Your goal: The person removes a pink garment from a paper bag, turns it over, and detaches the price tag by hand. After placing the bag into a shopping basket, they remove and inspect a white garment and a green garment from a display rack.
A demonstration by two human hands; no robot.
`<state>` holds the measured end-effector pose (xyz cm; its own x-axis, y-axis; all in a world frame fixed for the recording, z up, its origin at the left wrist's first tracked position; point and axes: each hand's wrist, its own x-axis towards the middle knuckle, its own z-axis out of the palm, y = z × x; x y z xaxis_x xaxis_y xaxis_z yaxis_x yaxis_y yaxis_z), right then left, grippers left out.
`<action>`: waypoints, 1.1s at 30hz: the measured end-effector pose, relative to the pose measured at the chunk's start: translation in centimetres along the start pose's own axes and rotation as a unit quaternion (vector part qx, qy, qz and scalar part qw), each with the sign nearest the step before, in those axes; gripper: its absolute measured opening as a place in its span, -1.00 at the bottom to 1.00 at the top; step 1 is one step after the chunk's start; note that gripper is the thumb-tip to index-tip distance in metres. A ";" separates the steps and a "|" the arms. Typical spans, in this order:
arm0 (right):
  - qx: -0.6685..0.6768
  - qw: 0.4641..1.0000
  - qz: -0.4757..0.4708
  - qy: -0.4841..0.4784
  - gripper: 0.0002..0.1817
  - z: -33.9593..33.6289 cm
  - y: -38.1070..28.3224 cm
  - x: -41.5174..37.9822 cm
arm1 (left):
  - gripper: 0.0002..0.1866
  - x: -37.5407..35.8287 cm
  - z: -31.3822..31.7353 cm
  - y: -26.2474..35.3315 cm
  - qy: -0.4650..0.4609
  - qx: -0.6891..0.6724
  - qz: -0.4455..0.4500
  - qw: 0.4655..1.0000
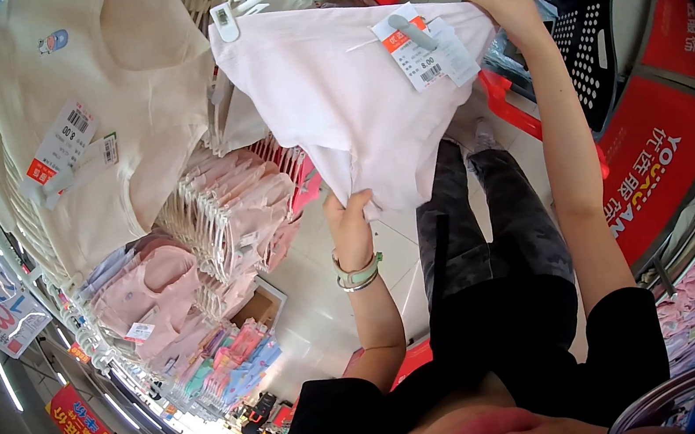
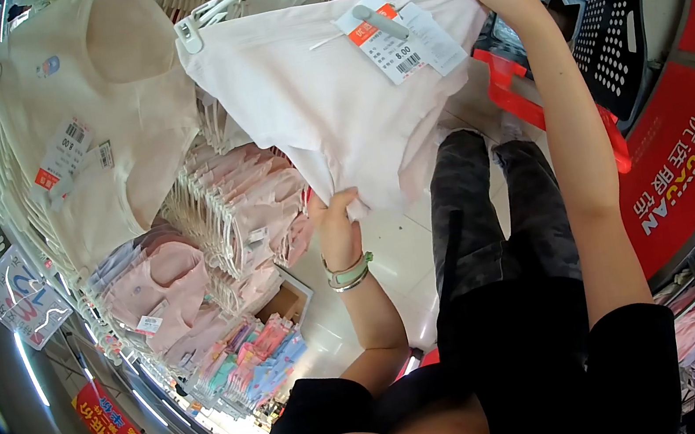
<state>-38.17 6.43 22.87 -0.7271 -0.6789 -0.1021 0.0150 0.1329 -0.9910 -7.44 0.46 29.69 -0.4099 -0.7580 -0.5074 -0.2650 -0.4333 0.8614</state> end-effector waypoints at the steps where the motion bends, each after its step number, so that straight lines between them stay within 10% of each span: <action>1: 0.000 1.000 0.000 0.001 -0.76 0.2 0.0 0.0 | -0.66 0.2 0.0 0.0 -0.001 0.001 0.001 1.000; 6: 0.066 0.991 0.006 -0.120 -0.74 1.2 -1.7 -0.8 | -0.58 2.1 0.7 -1.5 0.132 0.105 0.258 0.951; 10: -0.012 0.975 -0.057 -0.217 -0.75 1.8 -2.2 -1.2 | -0.48 2.2 2.4 -1.3 0.152 0.141 0.257 0.944; 14: -0.020 0.954 -0.099 -0.281 -0.78 2.2 -1.4 -1.2 | -0.35 2.6 6.1 -0.6 -0.060 0.233 0.166 0.956; 20: 0.021 0.951 -0.093 -0.294 -0.82 2.2 -2.4 -1.5 | -0.40 4.1 9.3 -1.2 0.021 0.030 0.290 0.956; 33: 0.043 0.959 -0.069 -0.270 -0.78 2.1 -2.0 -1.3 | -0.66 1.9 8.1 -0.2 -0.148 -0.222 0.061 0.962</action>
<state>-35.83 5.48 24.76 -0.2647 -0.9640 0.0247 0.0181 -0.0305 -0.9994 -15.21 3.08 28.34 -0.6628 -0.6723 -0.3298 0.1719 -0.5652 0.8068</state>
